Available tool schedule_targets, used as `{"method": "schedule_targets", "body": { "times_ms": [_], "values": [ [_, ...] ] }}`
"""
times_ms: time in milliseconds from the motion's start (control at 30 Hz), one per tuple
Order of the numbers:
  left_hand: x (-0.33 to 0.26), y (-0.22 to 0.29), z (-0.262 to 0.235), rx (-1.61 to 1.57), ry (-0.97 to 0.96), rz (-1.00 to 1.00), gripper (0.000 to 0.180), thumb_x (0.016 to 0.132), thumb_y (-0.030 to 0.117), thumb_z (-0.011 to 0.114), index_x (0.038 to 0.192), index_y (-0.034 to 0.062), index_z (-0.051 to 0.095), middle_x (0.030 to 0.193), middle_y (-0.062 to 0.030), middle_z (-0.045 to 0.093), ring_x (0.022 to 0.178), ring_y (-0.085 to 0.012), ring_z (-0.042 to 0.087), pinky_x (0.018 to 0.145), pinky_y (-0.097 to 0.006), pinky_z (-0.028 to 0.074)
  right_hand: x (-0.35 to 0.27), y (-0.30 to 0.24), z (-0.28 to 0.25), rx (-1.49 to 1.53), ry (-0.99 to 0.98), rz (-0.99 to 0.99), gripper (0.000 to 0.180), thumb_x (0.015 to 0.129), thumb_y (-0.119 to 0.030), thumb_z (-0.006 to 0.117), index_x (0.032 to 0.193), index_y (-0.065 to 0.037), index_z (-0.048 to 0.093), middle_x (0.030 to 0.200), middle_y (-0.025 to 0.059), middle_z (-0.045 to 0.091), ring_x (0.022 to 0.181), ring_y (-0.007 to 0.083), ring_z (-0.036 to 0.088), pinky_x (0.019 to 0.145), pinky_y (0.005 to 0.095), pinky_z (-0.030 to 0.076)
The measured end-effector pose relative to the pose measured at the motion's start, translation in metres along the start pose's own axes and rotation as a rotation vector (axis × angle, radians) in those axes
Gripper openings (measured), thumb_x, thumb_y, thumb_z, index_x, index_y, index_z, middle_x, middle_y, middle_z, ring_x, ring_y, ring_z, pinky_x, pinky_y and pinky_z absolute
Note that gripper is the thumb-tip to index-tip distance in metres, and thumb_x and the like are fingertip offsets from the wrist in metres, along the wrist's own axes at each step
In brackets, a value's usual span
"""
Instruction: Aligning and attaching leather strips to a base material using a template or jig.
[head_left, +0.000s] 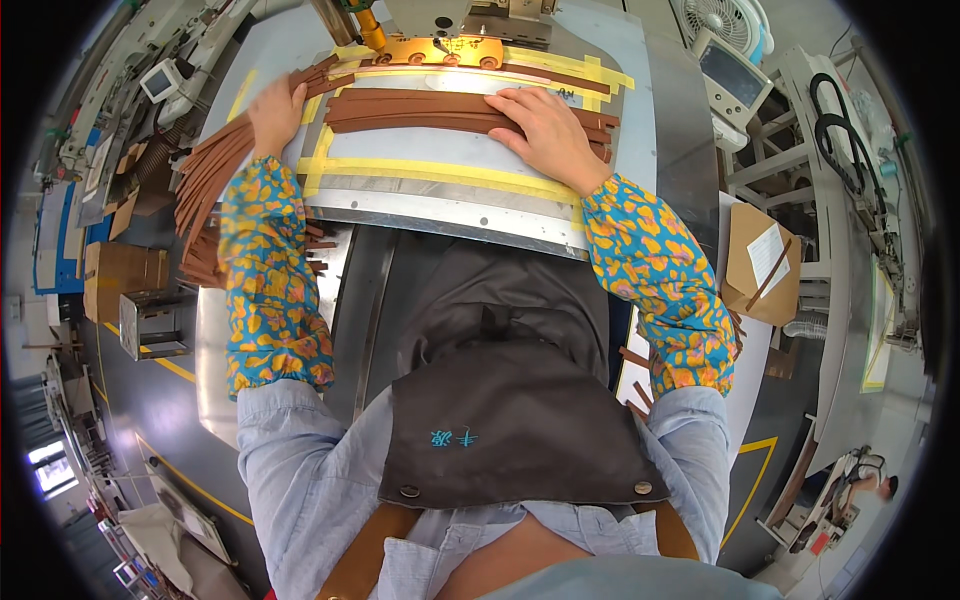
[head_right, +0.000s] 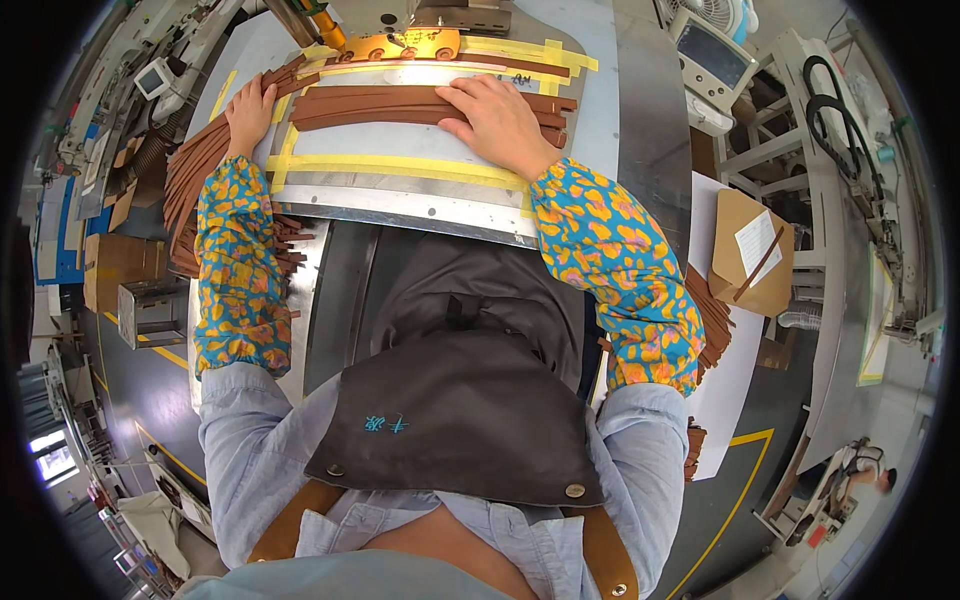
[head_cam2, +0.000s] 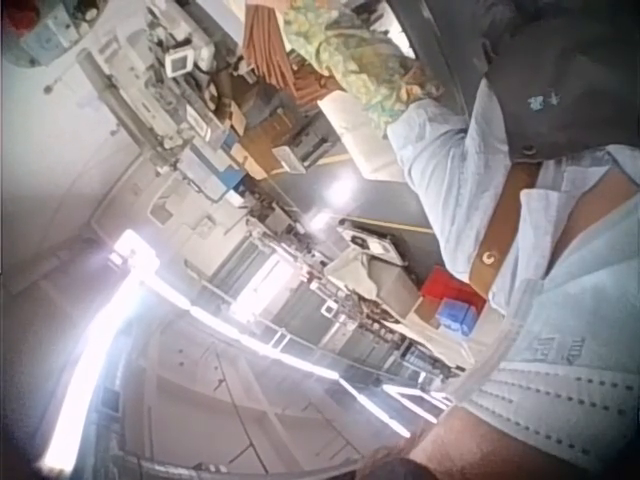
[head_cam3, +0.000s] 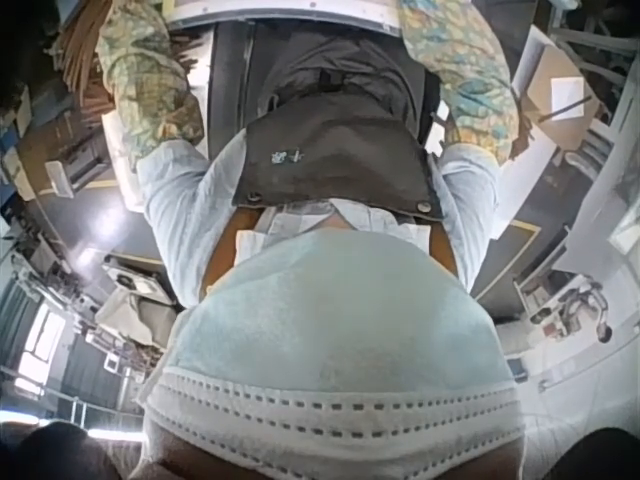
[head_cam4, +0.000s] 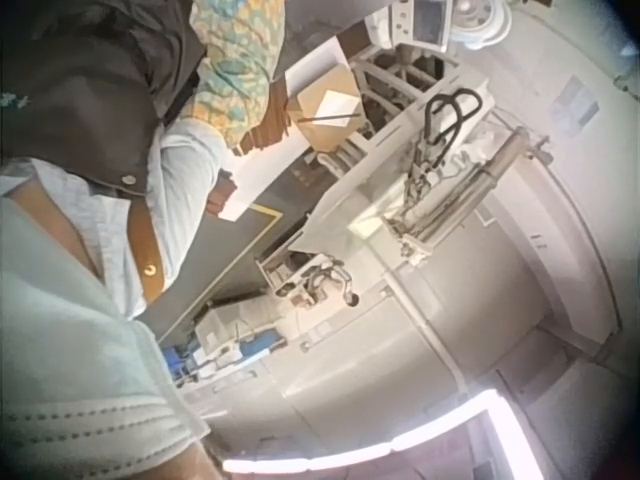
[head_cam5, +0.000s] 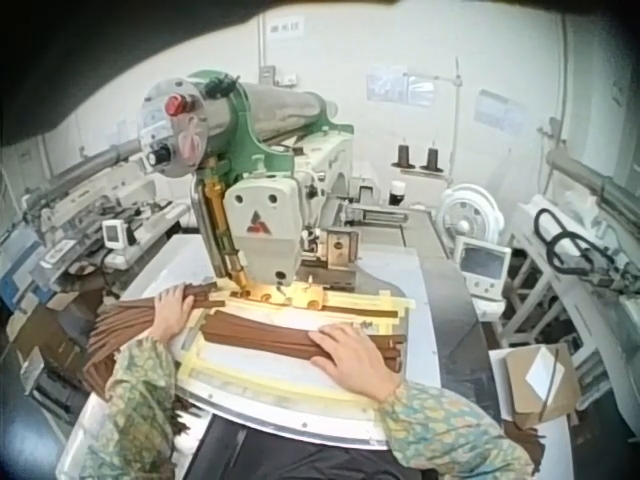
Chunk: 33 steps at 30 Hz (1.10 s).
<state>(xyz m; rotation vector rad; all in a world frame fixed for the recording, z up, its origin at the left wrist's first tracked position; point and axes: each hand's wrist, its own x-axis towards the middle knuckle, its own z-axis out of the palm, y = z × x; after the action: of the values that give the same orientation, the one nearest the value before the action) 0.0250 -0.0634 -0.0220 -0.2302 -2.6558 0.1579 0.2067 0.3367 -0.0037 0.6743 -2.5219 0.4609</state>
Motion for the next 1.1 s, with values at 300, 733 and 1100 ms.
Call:
{"method": "schedule_targets", "body": {
  "times_ms": [300, 733, 1100],
  "values": [
    [0.0, -0.005, 0.007, -0.038, 0.163, 0.064, 0.048, 0.092, 0.046, 0.042, 0.123, 0.0106, 0.051, 0.116, -0.0106, 0.059, 0.107, -0.0316, 0.054, 0.091, -0.051, 0.037, 0.001, 0.0, -0.001, 0.012, -0.014, 0.005, 0.041, 0.084, -0.032, 0.061, 0.12, -0.011, 0.057, 0.118, 0.0059, 0.057, 0.11, 0.0242, 0.05, 0.093, 0.0371, 0.039],
    [0.0, -0.009, 0.009, -0.053, 0.148, 0.066, 0.048, 0.092, 0.046, 0.042, 0.125, 0.0108, 0.05, 0.117, -0.0117, 0.058, 0.109, -0.0313, 0.052, 0.093, -0.051, 0.034, 0.003, -0.002, 0.003, 0.023, 0.014, 0.002, 0.04, 0.082, -0.032, 0.063, 0.116, -0.01, 0.059, 0.113, 0.005, 0.058, 0.107, 0.0227, 0.05, 0.09, 0.0375, 0.04],
    [-0.008, 0.035, -0.012, 0.122, 0.08, 0.135, 0.044, 0.091, 0.04, 0.047, 0.114, 0.0032, 0.053, 0.112, -0.0099, 0.058, 0.106, -0.031, 0.053, 0.086, -0.053, 0.039, -0.009, 0.006, -0.012, 0.028, -0.033, 0.036, 0.038, 0.081, -0.026, 0.064, 0.114, -0.009, 0.059, 0.114, 0.0054, 0.058, 0.106, 0.0247, 0.05, 0.09, 0.0369, 0.041]
  ]
}}
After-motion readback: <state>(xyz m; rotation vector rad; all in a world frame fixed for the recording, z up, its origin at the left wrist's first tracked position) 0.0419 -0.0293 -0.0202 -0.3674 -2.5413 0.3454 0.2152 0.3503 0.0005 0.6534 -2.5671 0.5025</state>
